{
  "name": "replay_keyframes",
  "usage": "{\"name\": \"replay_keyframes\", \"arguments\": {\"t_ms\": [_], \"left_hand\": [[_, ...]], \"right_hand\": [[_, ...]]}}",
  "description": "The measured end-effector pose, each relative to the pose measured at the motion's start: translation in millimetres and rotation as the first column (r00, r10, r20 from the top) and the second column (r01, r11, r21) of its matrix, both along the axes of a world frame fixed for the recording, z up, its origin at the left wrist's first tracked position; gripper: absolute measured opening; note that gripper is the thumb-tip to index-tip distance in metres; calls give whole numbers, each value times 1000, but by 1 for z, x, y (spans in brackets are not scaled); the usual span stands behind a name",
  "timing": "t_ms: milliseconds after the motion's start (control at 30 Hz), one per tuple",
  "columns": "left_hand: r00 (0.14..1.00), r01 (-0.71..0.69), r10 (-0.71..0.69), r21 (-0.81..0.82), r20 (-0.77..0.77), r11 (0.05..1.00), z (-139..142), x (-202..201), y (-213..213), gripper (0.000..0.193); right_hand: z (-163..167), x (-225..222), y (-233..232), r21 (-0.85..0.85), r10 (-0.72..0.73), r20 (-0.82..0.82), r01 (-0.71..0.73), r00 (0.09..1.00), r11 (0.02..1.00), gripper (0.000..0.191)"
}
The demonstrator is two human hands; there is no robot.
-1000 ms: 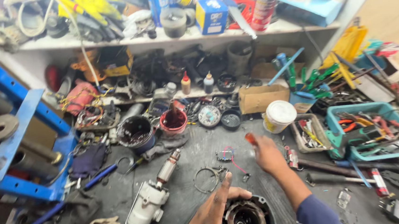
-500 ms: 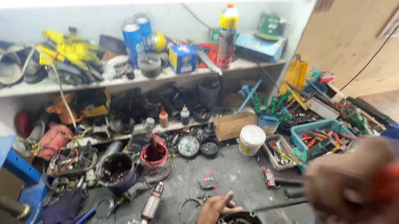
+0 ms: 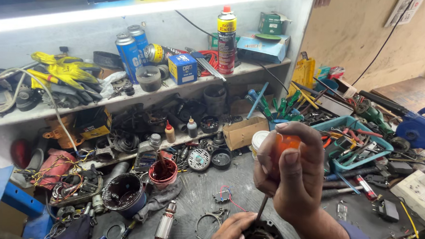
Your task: The person uses an Allen key to remove multiple screws from the housing of a blue and white power tool. They then separate the two halves of the casing and use a screwdriver to probe the internal components.
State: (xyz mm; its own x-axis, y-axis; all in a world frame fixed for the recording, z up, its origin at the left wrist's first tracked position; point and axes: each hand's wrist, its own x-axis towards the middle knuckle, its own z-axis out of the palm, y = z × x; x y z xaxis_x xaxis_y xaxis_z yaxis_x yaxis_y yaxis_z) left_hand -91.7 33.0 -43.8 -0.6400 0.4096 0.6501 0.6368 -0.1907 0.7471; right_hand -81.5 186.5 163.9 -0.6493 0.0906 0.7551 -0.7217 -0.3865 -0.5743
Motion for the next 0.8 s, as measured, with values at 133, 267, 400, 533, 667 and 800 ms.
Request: {"name": "replay_keyframes", "arguments": {"t_ms": [133,267,400,533,667,800], "left_hand": [[1000,-17,17,-24,-1,1000,13,4,0,51],[1000,-28,28,-69,4,997,21,7,-1,48],[996,-62,67,-75,64,995,19,20,5,44],[988,-105,111,-58,108,993,8,30,16,40],[982,-130,135,-52,132,990,-2,35,24,37],[980,-127,135,-64,147,990,-4,33,20,33]], "right_hand": [[3,2,-2,-3,-21,-33,21,999,1000,36],[10,9,-9,52,-140,-38,142,989,989,35],[18,16,-12,295,-552,-309,630,774,718,31],[27,19,-9,403,-387,-219,445,896,800,32],[30,30,-10,131,101,71,-110,992,985,22],[21,32,-24,83,-363,44,359,931,930,31]]}}
